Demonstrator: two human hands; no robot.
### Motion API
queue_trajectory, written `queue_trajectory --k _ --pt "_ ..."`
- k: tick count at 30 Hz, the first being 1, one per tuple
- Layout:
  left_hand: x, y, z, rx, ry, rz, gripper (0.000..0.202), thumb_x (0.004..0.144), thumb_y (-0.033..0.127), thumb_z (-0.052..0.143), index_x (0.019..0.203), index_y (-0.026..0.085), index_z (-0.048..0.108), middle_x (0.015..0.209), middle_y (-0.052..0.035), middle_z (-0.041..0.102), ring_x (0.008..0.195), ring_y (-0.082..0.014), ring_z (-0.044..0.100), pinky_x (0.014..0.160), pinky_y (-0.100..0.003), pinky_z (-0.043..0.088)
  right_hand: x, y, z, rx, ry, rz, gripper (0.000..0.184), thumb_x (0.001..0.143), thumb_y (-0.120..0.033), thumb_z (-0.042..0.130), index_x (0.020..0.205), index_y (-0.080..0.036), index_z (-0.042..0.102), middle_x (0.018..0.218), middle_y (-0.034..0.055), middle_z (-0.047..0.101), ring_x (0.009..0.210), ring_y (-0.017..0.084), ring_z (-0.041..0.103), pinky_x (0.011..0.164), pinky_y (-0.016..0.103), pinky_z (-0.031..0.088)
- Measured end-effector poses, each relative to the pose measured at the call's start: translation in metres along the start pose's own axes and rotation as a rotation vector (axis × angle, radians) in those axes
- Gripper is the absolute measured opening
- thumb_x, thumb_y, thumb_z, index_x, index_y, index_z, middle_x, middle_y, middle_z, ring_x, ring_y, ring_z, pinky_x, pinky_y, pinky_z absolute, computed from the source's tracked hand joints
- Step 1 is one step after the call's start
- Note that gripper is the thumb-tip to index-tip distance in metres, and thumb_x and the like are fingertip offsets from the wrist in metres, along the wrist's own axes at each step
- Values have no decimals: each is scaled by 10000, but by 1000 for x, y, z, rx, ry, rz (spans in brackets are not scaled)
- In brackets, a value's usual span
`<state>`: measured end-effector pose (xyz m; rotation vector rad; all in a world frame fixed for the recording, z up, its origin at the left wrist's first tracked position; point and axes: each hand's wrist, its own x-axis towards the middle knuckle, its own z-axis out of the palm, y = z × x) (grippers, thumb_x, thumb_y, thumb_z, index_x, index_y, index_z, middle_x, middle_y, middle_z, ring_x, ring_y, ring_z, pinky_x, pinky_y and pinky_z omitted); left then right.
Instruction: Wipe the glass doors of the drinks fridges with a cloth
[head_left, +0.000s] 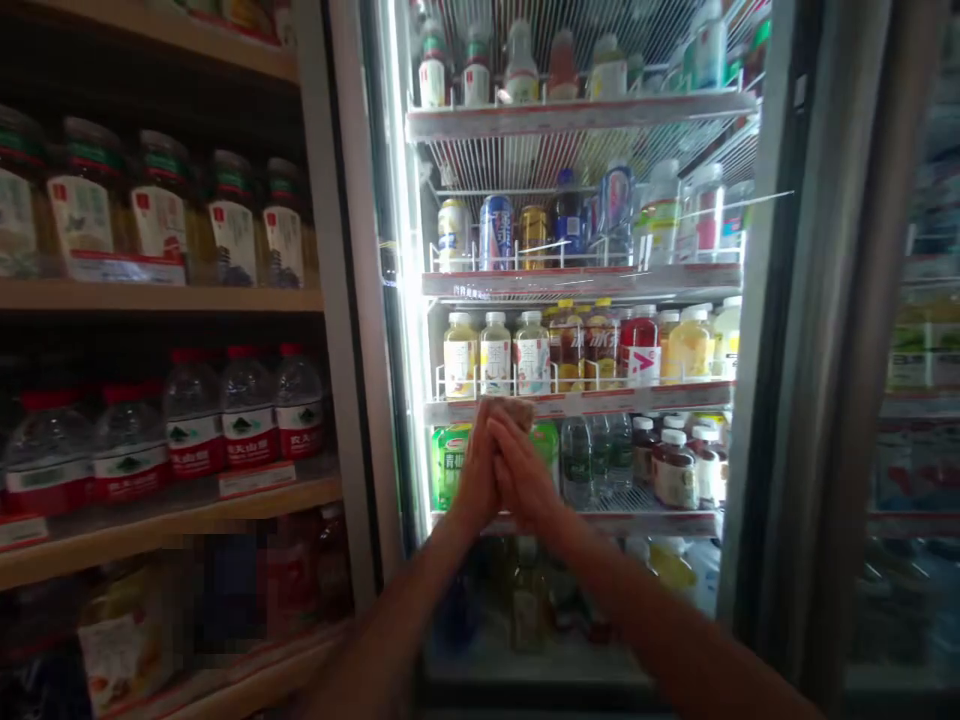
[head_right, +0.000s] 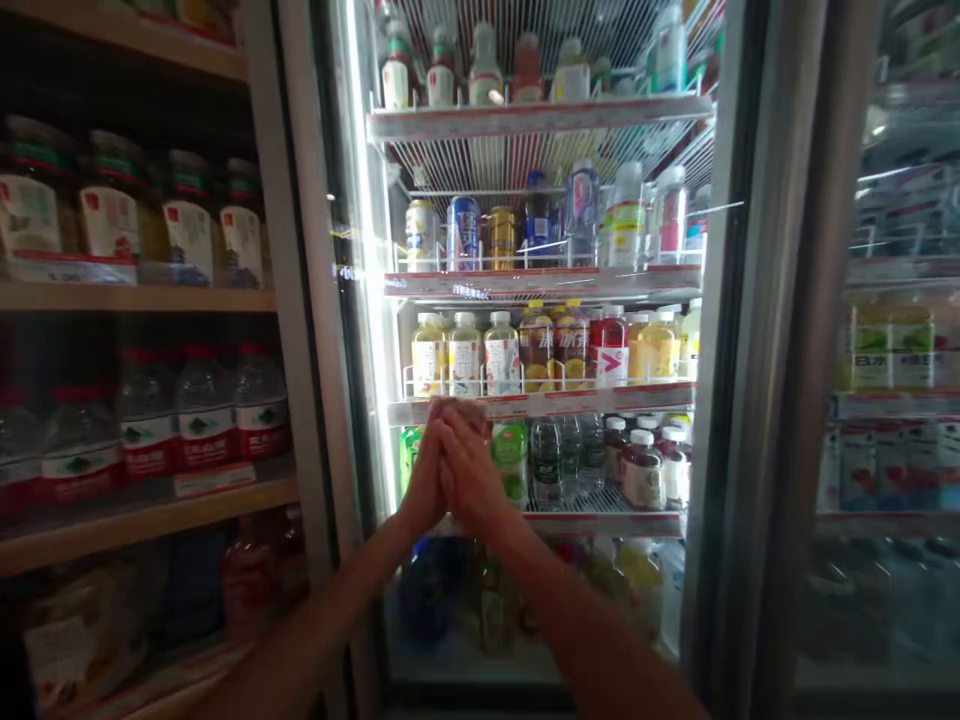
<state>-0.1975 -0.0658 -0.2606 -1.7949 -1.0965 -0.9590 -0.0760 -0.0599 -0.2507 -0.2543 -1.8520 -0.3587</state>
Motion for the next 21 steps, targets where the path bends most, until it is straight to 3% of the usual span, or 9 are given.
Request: queue_trajectory --k 2,4,8,11,13,15,17,19,21 --pt "-13 -22 -12 33 116 -113 675 926 233 310 1447 178 -116 1542 -130 -53 1417 -212 17 1160 -434 192 8 -2 25 -66 7 -5 525 885 -222 382 1405 -205 312 1407 100 424 1347 203 321 1087 443 324" --pt "-28 -42 -23 105 173 -217 724 901 333 421 1461 201 -18 1540 -149 44 1413 -281 68 1130 -557 167 14 -4 45 -162 10 11 476 875 -266 435 1347 -217 406 1415 82 420 1362 225 288 1106 477 262" --pt "-50 -60 -34 210 34 -194 750 883 428 454 1464 227 25 1517 -162 172 1399 -306 152 1086 -589 229 23 -1 61 -334 28 48 367 873 -269 466 1237 -246 516 1418 54 422 1364 231 283 1116 498 190" --pt "-54 -56 -35 228 22 -190 735 893 447 422 1463 240 6 1517 -143 185 1399 -290 160 1087 -568 243 6 25 25 -408 0 -8 369 873 -246 467 1238 -267 515 1396 44 452 1370 221 268 1123 525 122" --pt "-54 -53 -32 219 18 -218 726 899 446 408 1461 249 -6 1525 -129 159 1402 -287 150 1092 -564 233 -21 58 -22 -501 77 11 404 865 -247 481 1268 -271 495 1414 58 425 1382 240 238 1111 552 109" --pt "-54 -52 -27 199 16 -250 732 898 457 404 1459 255 -21 1532 -119 124 1405 -295 124 1099 -572 205 -51 97 -76 -618 189 88 474 859 -232 488 1330 -264 440 1466 89 336 1376 265 249 1091 553 165" --pt "-54 -53 -21 176 26 -276 737 896 476 397 1456 264 -32 1537 -113 97 1407 -305 102 1101 -588 173 -73 127 -115 -709 280 167 535 856 -213 483 1378 -268 381 1497 103 261 1359 291 283 1066 564 213" --pt "-55 -53 -17 157 31 -301 736 894 498 381 1455 266 -35 1540 -115 85 1407 -314 90 1098 -603 150 -81 136 -126 -730 362 209 573 856 -205 465 1410 -255 327 1512 107 214 1372 304 247 1047 564 253" --pt "-54 -50 -16 144 18 -329 731 894 518 359 1458 251 -23 1537 -132 94 1407 -320 86 1093 -611 145 -75 121 -108 -681 347 175 573 857 -194 435 1415 -231 313 1514 102 212 1388 282 209 1053 541 268"
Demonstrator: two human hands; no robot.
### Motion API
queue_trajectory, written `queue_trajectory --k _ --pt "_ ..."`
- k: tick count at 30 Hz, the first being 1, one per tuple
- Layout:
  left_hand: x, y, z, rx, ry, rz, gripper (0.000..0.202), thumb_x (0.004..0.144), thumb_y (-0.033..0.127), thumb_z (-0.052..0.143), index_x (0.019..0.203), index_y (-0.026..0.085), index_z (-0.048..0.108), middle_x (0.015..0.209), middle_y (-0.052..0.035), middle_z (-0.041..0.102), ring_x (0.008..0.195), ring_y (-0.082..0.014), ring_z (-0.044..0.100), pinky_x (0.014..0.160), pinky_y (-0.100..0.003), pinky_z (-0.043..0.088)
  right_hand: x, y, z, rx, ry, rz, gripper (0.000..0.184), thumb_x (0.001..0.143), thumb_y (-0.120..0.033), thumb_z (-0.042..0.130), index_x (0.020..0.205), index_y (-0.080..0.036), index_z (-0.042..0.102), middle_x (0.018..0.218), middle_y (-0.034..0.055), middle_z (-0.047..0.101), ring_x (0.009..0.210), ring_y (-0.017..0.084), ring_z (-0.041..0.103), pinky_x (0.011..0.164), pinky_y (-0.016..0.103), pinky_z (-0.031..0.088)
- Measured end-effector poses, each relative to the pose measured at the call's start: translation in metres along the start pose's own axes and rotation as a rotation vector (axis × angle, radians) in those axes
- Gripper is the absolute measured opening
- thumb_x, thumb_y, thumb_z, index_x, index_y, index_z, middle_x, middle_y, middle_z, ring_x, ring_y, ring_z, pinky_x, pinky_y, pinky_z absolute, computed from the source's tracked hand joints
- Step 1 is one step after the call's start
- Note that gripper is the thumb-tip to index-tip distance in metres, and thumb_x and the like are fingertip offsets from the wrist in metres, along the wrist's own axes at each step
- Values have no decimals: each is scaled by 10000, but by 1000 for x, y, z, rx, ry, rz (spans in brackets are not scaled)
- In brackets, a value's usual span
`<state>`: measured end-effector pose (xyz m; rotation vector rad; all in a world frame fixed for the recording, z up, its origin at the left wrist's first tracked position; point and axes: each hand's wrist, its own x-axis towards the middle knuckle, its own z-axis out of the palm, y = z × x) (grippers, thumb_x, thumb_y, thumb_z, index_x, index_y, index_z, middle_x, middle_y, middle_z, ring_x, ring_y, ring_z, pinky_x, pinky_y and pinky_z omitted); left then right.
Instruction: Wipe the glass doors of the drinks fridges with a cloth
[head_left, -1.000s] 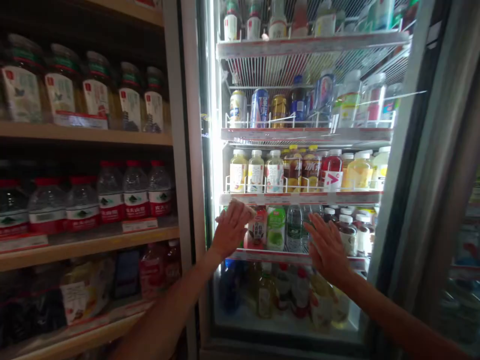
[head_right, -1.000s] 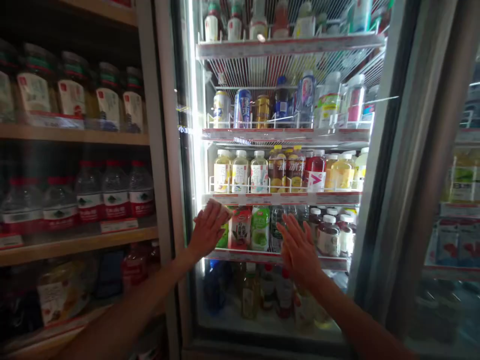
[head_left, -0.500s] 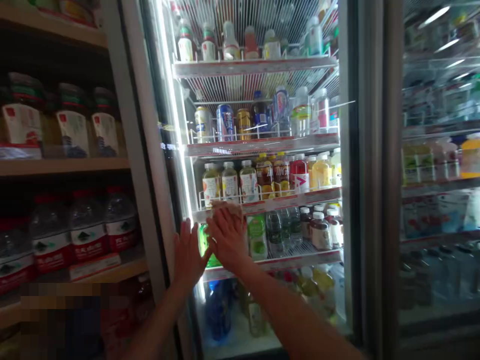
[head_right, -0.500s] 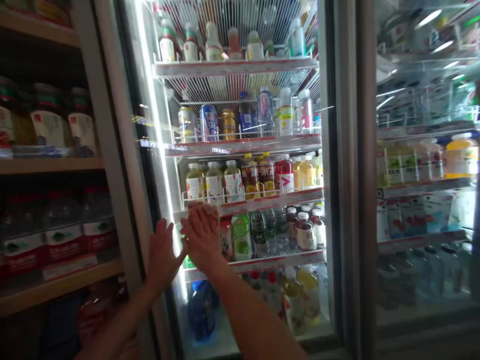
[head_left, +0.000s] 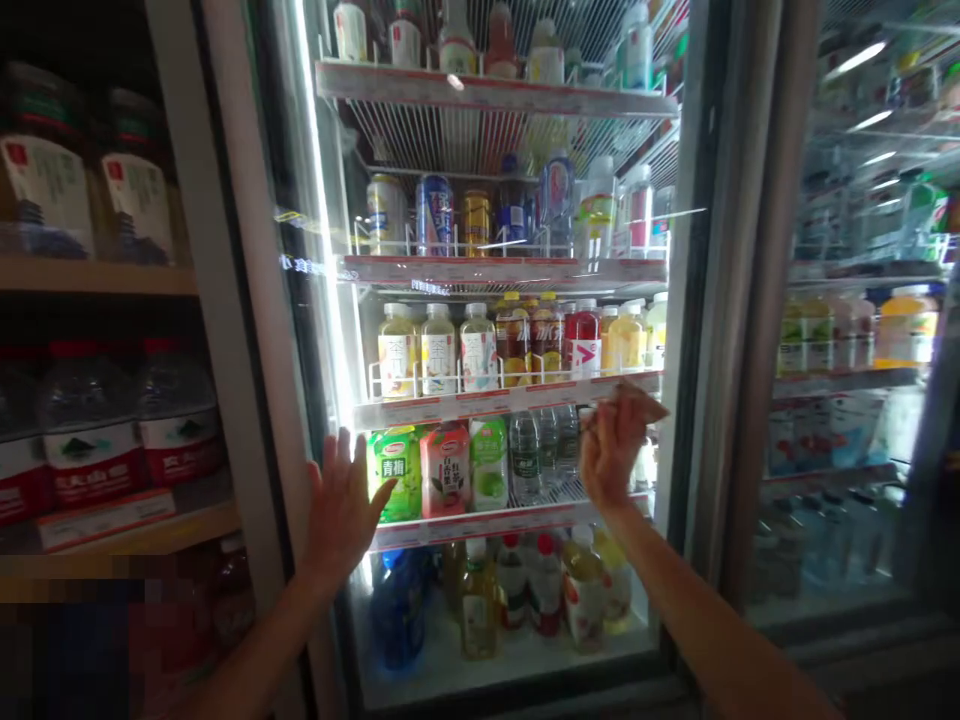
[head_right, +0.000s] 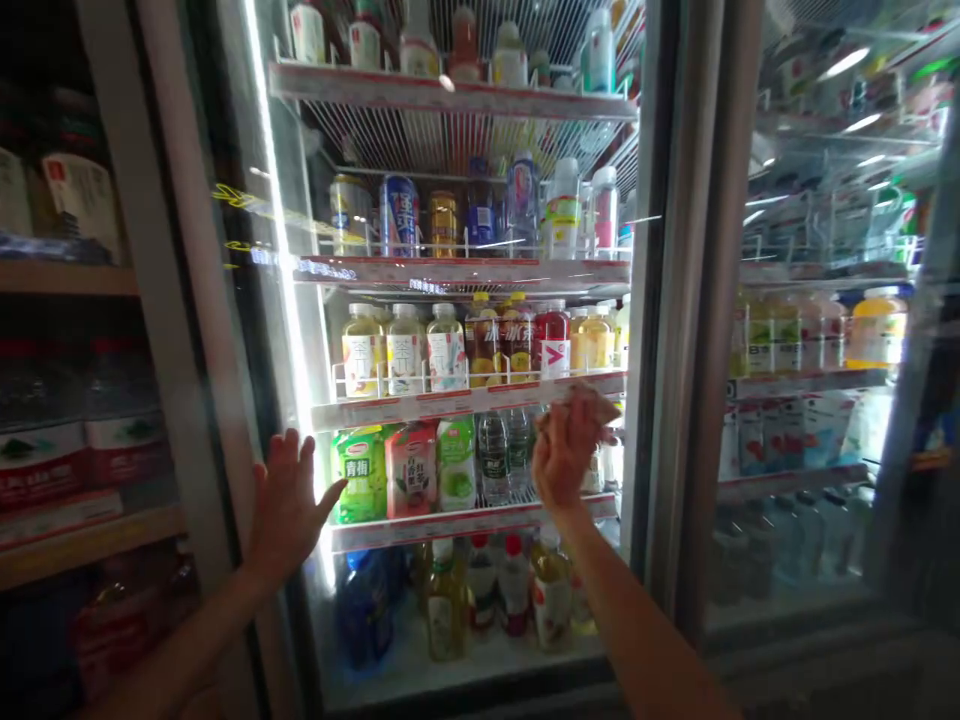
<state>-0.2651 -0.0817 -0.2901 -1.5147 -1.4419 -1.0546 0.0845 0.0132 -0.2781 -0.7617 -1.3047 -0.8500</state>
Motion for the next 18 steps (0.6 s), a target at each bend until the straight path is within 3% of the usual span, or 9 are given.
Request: queue_trajectory --k 4,6,7,9,12,14,16,18 --pt "-1 12 -4 -7 -14 -82 740 888 549 338 1464 208 23 1522 -175 139 1406 -325 93 1087 -603 166 -5 -83 17 169 -251 -307 455 845 -189 426 1295 -225 483 1421 46 417 1395 206 200 1131 462 160" --pt "-4 19 -5 -14 -8 -103 742 883 556 344 1464 208 43 1520 -180 144 1406 -327 100 1081 -602 185 -8 -89 15 199 -341 -439 446 838 -184 428 1273 -232 508 1377 30 476 1391 180 210 1148 434 112" --pt "-6 22 -5 -17 -7 -105 743 880 557 351 1464 212 48 1521 -179 142 1405 -328 102 1078 -602 192 -11 -78 11 186 -355 -461 463 838 -178 423 1293 -231 489 1369 33 486 1388 175 220 1150 436 100" --pt "-11 27 -3 -16 -8 -103 748 877 552 368 1464 218 46 1523 -179 131 1406 -329 98 1074 -602 201 -19 -31 -4 105 -318 -394 518 844 -165 406 1359 -216 409 1374 62 478 1378 190 250 1141 466 114" --pt "-19 33 3 -1 -3 -119 765 879 538 378 1464 206 15 1523 -190 113 1407 -336 69 1071 -611 195 -34 55 -27 -84 -145 -84 594 864 -189 395 1440 -161 251 1437 144 371 1362 247 286 1095 508 226" --pt "-21 35 7 5 5 -132 778 878 541 377 1462 196 -5 1523 -196 94 1406 -343 50 1070 -617 187 -45 85 -34 -152 -82 79 605 875 -202 380 1452 -135 209 1460 173 316 1368 284 262 1064 537 275" --pt "-21 37 9 4 11 -137 791 872 552 379 1462 197 -10 1526 -194 78 1406 -346 42 1073 -617 180 -54 77 -30 -141 -59 119 617 880 -207 372 1460 -140 175 1477 173 277 1376 300 236 1055 557 284" --pt "-20 37 10 5 18 -132 799 867 561 382 1461 202 -14 1527 -190 78 1405 -348 48 1075 -614 179 -60 34 -20 -72 -66 63 630 876 -192 371 1466 -161 152 1484 156 269 1384 290 218 1067 556 268"
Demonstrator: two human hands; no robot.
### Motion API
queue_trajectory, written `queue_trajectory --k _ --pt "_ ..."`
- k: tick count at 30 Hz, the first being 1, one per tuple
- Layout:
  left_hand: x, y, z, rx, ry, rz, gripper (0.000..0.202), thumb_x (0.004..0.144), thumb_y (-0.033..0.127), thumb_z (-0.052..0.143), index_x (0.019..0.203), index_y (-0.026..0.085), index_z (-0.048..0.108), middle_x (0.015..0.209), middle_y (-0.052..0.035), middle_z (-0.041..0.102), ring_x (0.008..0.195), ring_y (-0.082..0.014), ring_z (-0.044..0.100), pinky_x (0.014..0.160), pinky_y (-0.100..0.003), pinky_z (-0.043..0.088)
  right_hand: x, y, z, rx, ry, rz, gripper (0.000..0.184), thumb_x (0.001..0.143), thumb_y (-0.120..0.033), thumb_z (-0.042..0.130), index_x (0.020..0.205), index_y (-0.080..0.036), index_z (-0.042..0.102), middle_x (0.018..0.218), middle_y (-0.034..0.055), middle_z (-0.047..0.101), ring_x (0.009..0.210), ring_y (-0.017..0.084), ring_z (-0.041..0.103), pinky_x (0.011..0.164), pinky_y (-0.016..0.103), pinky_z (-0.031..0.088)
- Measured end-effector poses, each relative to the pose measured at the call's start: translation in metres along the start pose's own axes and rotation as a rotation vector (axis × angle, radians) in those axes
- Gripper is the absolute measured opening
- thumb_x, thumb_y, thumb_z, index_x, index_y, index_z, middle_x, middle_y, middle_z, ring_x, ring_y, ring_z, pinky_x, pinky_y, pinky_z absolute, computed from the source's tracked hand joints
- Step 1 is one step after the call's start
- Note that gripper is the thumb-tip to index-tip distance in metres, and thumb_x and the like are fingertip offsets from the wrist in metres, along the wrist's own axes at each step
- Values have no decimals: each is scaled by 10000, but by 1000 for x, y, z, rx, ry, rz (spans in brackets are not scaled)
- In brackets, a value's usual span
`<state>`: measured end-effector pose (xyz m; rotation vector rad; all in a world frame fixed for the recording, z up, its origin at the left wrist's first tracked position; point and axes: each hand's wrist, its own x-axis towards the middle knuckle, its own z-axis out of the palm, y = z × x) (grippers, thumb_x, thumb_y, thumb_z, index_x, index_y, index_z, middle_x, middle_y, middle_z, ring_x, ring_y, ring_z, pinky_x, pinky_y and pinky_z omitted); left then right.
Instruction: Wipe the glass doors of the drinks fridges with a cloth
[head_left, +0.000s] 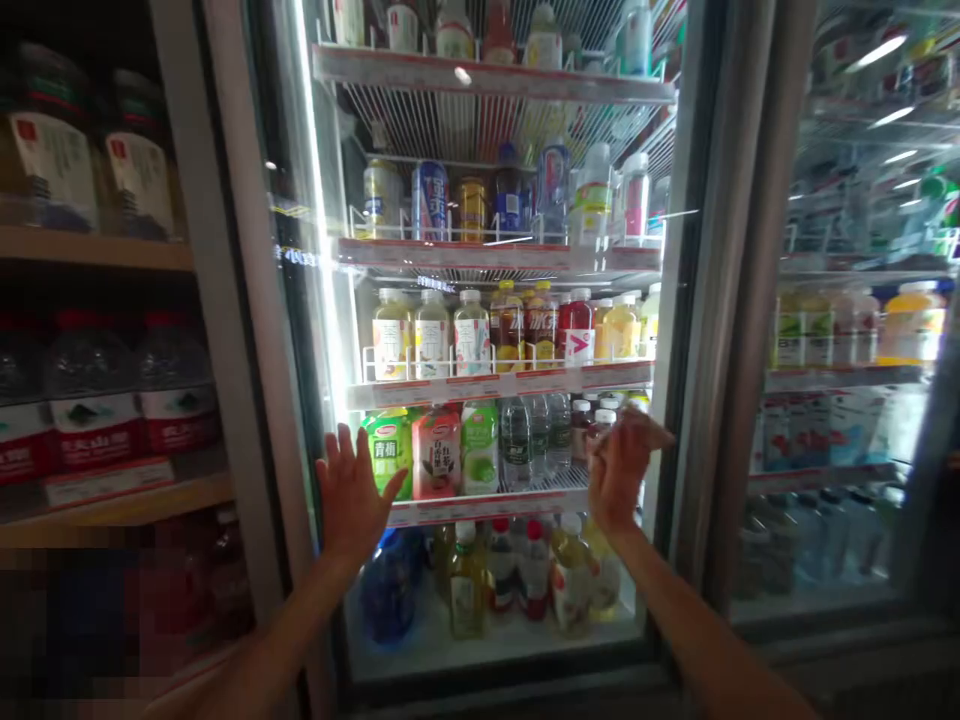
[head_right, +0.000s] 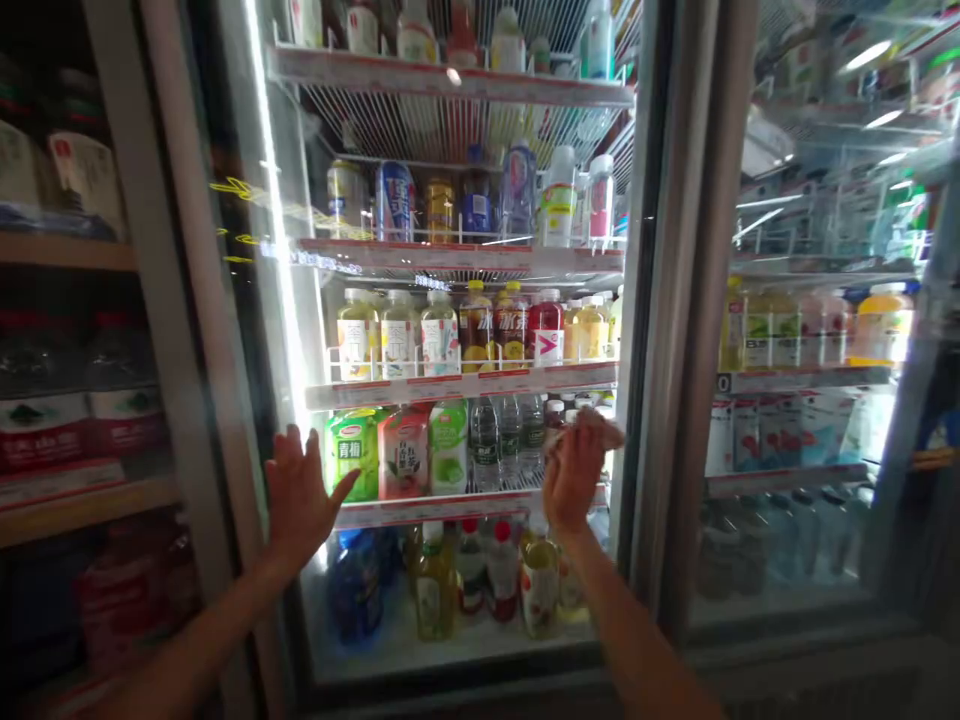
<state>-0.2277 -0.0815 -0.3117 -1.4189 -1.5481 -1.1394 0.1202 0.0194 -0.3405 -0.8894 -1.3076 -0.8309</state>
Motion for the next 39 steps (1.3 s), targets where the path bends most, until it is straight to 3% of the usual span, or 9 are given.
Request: queue_trajectory --k 5,8,12,15,19,23,27,33,39 --pt "-8 -6 -3 23 -12 53 781 874 532 398 1460 227 -18 1535 -157 73 1407 -334 77 1080 -588 212 -16 -120 13 203 -273 -393 565 843 -159 399 1404 -169 338 1406 78 435 1399 206 190 1148 469 133" --pt "-25 -16 -6 52 -40 140 746 886 503 391 1461 238 -3 1539 -133 79 1407 -309 108 1088 -545 241 -24 -109 4 241 -324 -522 529 846 -170 414 1374 -183 389 1381 58 470 1388 178 223 1164 438 62" --pt "-47 -25 -7 112 -76 201 741 890 484 394 1463 224 3 1533 -136 113 1406 -302 127 1073 -519 289 -25 -26 -11 61 -178 -230 623 867 -161 412 1453 -198 203 1454 108 353 1393 214 211 1130 501 155" --pt "-52 -25 -6 130 -58 214 744 894 462 398 1463 207 -10 1531 -148 112 1408 -301 111 1070 -516 294 -22 -9 -11 8 -69 -74 652 873 -179 409 1466 -203 140 1509 117 215 1393 259 205 1086 532 247" --pt "-49 -24 -5 129 -60 209 745 892 441 414 1464 198 3 1528 -154 124 1407 -307 105 1069 -520 291 -33 -96 4 166 -211 -227 656 847 -144 394 1462 -150 165 1486 119 279 1412 227 136 1126 506 177" --pt "-51 -39 -11 128 -83 275 687 901 407 401 1462 159 91 1489 -176 255 1393 -290 190 1061 -497 312 -49 -189 21 371 -387 -551 520 817 -162 433 1337 -163 435 1413 66 427 1396 187 199 1162 466 82" --pt "-64 -69 -26 211 -111 262 620 896 388 390 1428 119 221 1440 -202 345 1356 -303 290 1066 -541 272 -47 -174 17 410 -355 -622 485 820 -139 422 1301 -173 474 1382 45 470 1397 147 186 1167 434 0" --pt "-81 -88 -33 268 -210 190 606 872 373 423 1401 118 273 1459 -200 307 1357 -281 295 1080 -507 263 -31 -103 9 128 -195 -143 630 864 -188 415 1455 -181 197 1464 133 325 1403 234 176 1119 530 121" --pt "-82 -83 -29 210 -197 154 632 868 372 439 1416 130 239 1468 -200 288 1367 -281 268 1089 -510 244 -39 -228 34 329 -263 -359 495 862 -163 395 1357 -168 404 1377 82 471 1401 178 184 1162 456 25"
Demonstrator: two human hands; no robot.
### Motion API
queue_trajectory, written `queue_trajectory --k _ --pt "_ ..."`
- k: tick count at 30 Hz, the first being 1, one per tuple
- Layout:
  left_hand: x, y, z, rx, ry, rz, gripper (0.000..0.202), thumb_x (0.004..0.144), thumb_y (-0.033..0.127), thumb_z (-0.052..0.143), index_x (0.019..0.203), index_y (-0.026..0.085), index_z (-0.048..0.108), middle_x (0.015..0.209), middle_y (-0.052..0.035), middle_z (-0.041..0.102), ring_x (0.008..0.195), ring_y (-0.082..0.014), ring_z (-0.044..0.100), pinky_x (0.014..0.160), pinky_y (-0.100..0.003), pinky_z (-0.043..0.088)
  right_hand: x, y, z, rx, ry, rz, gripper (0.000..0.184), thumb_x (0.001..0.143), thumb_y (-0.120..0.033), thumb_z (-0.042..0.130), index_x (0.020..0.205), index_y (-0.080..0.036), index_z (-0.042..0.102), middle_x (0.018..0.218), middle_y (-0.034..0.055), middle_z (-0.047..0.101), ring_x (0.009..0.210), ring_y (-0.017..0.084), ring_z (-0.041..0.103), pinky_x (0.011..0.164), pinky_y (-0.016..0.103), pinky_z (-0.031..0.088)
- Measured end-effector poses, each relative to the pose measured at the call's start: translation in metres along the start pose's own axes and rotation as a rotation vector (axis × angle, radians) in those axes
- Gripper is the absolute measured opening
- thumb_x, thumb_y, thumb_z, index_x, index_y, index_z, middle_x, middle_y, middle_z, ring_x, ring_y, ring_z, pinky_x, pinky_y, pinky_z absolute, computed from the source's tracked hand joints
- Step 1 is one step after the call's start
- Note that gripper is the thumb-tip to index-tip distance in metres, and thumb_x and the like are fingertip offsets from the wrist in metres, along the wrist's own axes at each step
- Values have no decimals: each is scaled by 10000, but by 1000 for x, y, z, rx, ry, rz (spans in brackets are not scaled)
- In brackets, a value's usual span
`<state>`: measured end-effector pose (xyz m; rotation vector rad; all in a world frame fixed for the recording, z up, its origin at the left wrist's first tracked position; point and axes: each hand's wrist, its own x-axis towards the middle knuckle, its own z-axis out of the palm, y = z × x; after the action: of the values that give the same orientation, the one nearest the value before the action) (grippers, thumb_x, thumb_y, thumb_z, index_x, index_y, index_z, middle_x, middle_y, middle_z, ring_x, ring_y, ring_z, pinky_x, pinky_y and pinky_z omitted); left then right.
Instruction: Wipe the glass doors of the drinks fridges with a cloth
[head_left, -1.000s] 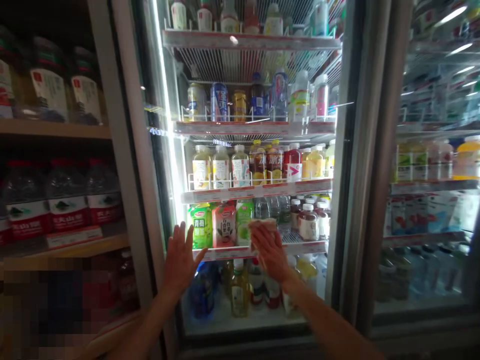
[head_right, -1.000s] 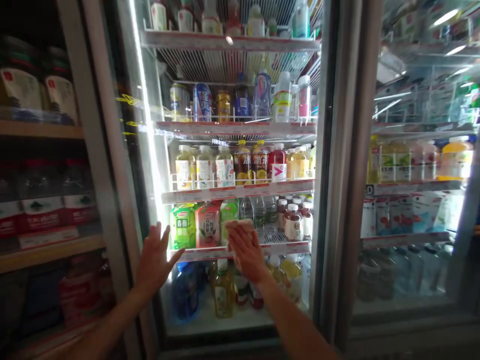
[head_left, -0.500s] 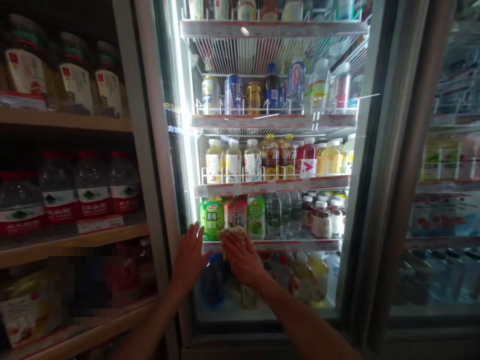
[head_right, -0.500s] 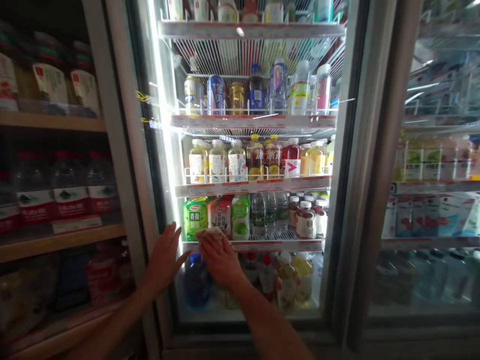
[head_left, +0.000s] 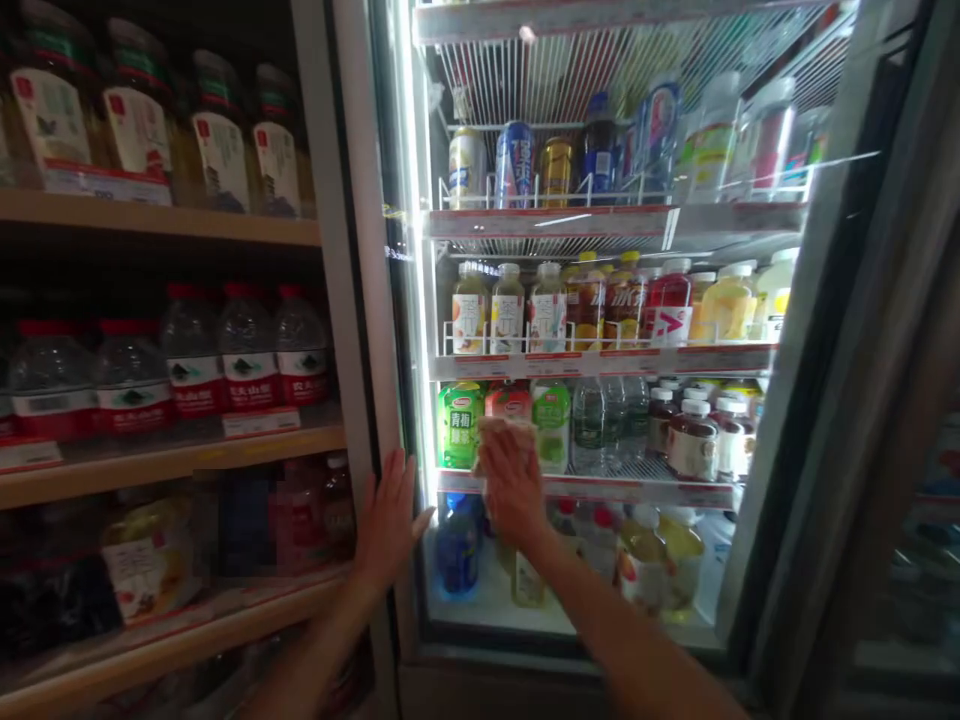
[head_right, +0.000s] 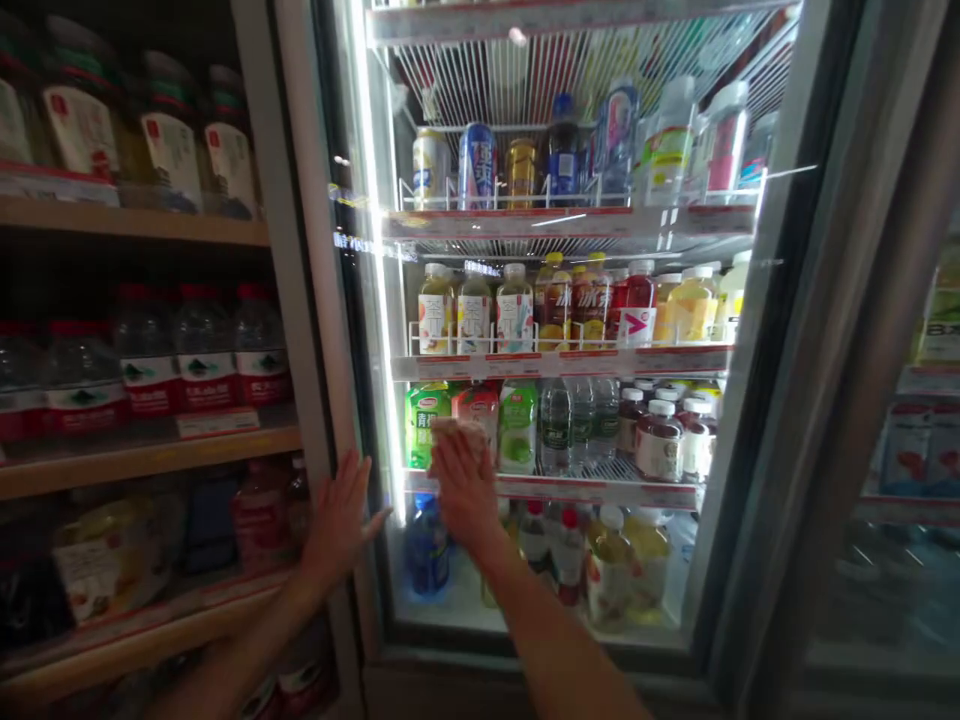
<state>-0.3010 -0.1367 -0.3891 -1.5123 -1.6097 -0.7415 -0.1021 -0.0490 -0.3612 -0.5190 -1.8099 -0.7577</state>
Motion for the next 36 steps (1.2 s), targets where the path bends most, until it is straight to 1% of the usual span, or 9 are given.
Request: queue_trajectory --k 5,8,14,18,23,27,31,33,36 --pt "8 -4 -9 32 45 39 651 882 425 413 1423 123 216 1454 -205 317 1364 -276 280 1098 -499 232 30 -34 24 79 -39 -231 387 875 -182 420 1249 -178 519 1429 12 404 1397 149 192 1179 407 -11" --pt "18 0 -12 57 57 40 655 890 434 394 1425 111 200 1456 -215 306 1365 -284 277 1091 -505 237 25 1 3 74 -55 -246 430 861 -152 404 1280 -175 493 1415 16 425 1398 138 184 1176 402 -18" --pt "43 27 -11 -42 70 20 685 881 456 408 1434 124 177 1473 -200 281 1379 -283 242 1094 -499 237 6 76 -48 -95 72 114 544 841 -150 403 1384 -155 366 1377 102 468 1405 185 169 1152 472 48" --pt "49 36 -6 -113 113 -12 713 878 503 391 1435 115 174 1470 -208 282 1386 -285 222 1094 -498 240 16 41 -29 -9 -38 -43 494 839 -198 425 1329 -140 446 1411 82 427 1409 198 153 1164 461 41" --pt "42 18 -5 -73 57 59 714 878 528 361 1445 143 161 1466 -205 293 1361 -308 278 1072 -535 250 29 2 -1 87 -154 -282 429 872 -202 414 1297 -207 477 1435 1 397 1393 123 196 1182 379 76" --pt "39 16 -8 -49 92 36 740 876 522 377 1456 146 113 1471 -210 278 1362 -314 274 1081 -546 217 5 65 -36 0 -74 -146 484 861 -186 405 1345 -180 425 1379 53 473 1391 158 214 1166 445 15" --pt "54 45 -13 -104 142 16 748 873 502 412 1459 165 93 1481 -188 269 1379 -286 241 1107 -532 168 -26 153 -82 -217 138 185 548 881 -204 389 1422 -199 300 1402 117 432 1381 229 248 1120 529 129" --pt "67 65 -15 -132 157 29 744 874 472 431 1458 158 94 1480 -186 272 1385 -274 225 1114 -519 159 -30 170 -90 -272 239 302 576 885 -225 391 1443 -199 250 1446 136 358 1378 271 247 1086 552 200" --pt "85 91 -17 -155 155 71 778 864 474 457 1459 141 84 1479 -191 269 1389 -275 210 1121 -512 137 -20 151 -80 -243 206 292 592 883 -240 394 1450 -191 230 1447 135 357 1379 273 244 1087 536 213"
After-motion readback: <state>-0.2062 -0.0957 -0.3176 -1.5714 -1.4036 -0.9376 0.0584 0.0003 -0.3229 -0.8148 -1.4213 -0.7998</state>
